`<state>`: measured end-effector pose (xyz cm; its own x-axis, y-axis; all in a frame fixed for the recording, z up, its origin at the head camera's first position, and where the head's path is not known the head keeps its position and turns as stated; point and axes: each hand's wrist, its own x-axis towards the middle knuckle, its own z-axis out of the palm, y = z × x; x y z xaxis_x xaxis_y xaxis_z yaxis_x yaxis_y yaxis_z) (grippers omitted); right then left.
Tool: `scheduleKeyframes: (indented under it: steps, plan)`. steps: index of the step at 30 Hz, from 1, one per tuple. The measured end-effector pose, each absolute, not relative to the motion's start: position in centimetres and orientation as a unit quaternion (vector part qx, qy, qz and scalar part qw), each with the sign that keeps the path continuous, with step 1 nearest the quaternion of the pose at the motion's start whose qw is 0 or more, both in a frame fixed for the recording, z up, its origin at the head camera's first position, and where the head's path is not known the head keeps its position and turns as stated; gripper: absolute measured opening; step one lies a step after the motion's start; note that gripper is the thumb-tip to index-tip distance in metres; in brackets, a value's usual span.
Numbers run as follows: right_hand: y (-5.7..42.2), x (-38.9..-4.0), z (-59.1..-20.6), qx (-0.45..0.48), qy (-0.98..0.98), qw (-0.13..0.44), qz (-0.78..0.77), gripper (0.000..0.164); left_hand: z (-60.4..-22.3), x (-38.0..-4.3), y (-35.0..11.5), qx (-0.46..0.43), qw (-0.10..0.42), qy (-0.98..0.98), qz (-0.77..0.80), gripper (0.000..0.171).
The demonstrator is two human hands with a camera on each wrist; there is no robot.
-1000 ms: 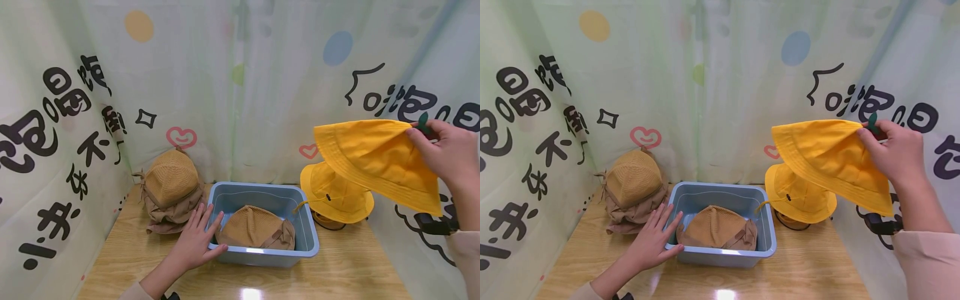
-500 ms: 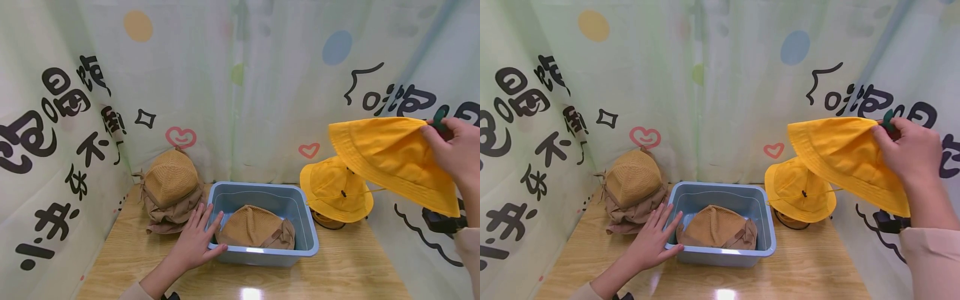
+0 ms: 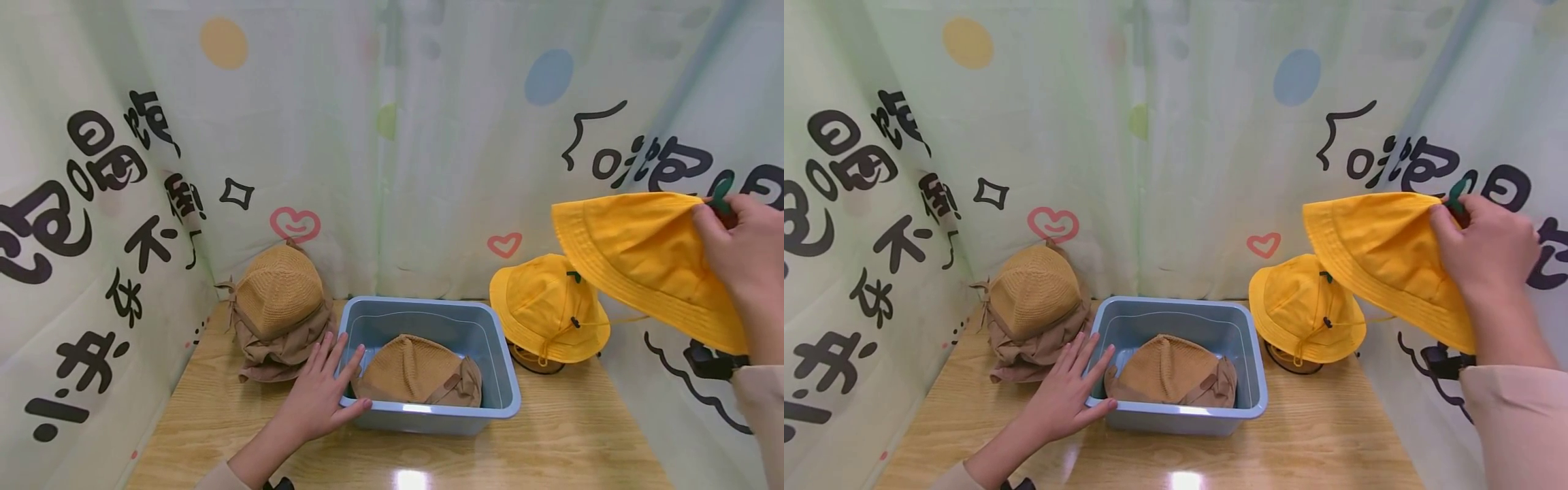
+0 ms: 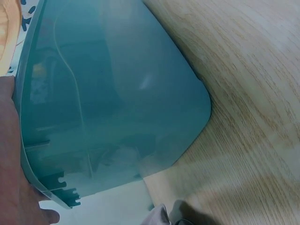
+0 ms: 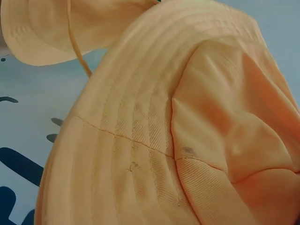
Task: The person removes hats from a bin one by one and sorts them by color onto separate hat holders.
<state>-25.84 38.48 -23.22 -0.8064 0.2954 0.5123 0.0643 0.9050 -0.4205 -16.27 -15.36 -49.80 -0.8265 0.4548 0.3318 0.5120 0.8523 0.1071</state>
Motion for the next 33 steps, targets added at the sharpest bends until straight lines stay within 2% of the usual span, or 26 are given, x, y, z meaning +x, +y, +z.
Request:
scheduleKeyframes:
  steps: [16,22,25,33]
  plan:
    - [37.5,-28.5,-26.0,-0.047,-0.938,0.320,0.122,0.045,-49.5,-16.1,-15.4,-0.251,0.142,-0.953,-0.096,0.085]
    - [37.1,-29.4,-25.7,-0.088,-0.923,0.341,0.156,0.050,-49.3,-16.1,-15.4,-0.251,0.140,-0.954,-0.088,0.086]
    - [37.1,-29.8,-25.4,-0.103,-0.920,0.337,0.173,0.052,-49.4,-16.1,-15.5,-0.251,0.137,-0.954,-0.088,0.086]
    - [37.1,-30.3,-26.2,-0.071,-0.937,0.300,0.166,0.047,-49.7,-16.2,-15.4,-0.253,0.148,-0.951,-0.094,0.086]
